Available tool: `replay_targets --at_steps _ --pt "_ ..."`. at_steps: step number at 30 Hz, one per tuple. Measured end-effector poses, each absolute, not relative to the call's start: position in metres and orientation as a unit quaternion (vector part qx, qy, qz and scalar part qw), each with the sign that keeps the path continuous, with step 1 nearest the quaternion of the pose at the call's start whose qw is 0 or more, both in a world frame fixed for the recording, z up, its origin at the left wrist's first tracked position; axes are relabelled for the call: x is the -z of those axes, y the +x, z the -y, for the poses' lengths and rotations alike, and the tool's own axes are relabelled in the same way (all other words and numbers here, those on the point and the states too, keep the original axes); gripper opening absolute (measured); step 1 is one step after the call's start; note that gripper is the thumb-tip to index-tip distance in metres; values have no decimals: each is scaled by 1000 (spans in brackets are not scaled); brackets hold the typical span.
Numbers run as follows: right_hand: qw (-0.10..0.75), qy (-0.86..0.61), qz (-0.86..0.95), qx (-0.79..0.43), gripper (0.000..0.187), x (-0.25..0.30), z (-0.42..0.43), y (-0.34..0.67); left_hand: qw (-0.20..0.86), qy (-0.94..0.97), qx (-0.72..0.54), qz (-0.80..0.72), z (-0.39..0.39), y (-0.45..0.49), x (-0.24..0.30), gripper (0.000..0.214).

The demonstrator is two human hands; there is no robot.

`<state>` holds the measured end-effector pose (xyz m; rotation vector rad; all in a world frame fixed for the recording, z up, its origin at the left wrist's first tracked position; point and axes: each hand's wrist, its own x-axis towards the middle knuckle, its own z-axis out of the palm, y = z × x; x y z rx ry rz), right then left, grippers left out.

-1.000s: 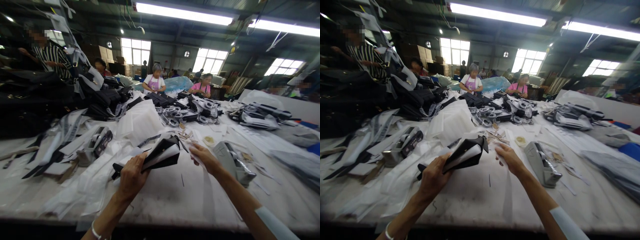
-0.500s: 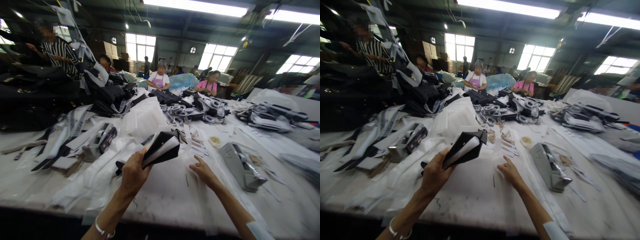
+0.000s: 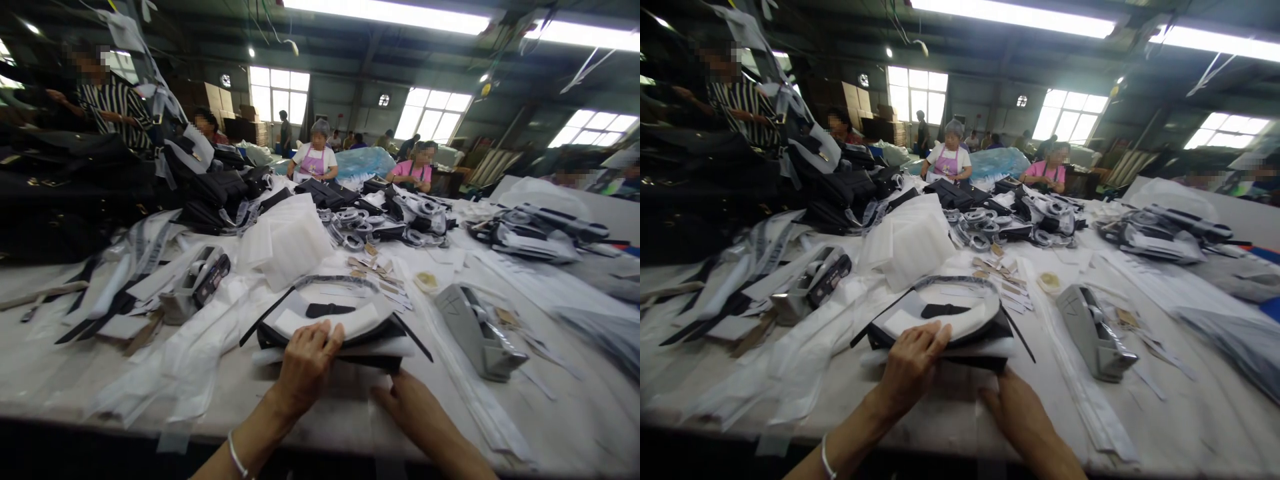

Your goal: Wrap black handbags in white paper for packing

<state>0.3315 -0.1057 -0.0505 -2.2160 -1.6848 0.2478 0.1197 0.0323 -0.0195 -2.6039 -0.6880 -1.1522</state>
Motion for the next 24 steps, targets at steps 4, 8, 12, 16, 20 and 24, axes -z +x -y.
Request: replay_targets --at_steps 4,8,12,16,20,24 --pt "104 -695 707 -80 41 16 145 324 123 -896 374 207 -24 135 32 38" --pt "239 -687 660 -188 16 -45 139 327 120 -905 355 199 -24 140 26 38" --pt "418 -702 570 -81 27 -89 100 346 122 -914 334 195 -18 148 28 38" --pt "392 -718 559 -136 32 -84 47 373 163 -901 371 157 -7 160 51 30" --pt "174 -765 558 -269 22 -44 -1 391 167 -892 386 167 0 163 67 28" --pt "51 -821 493 -283 25 -13 -36 400 173 -895 378 163 1 163 72 29"
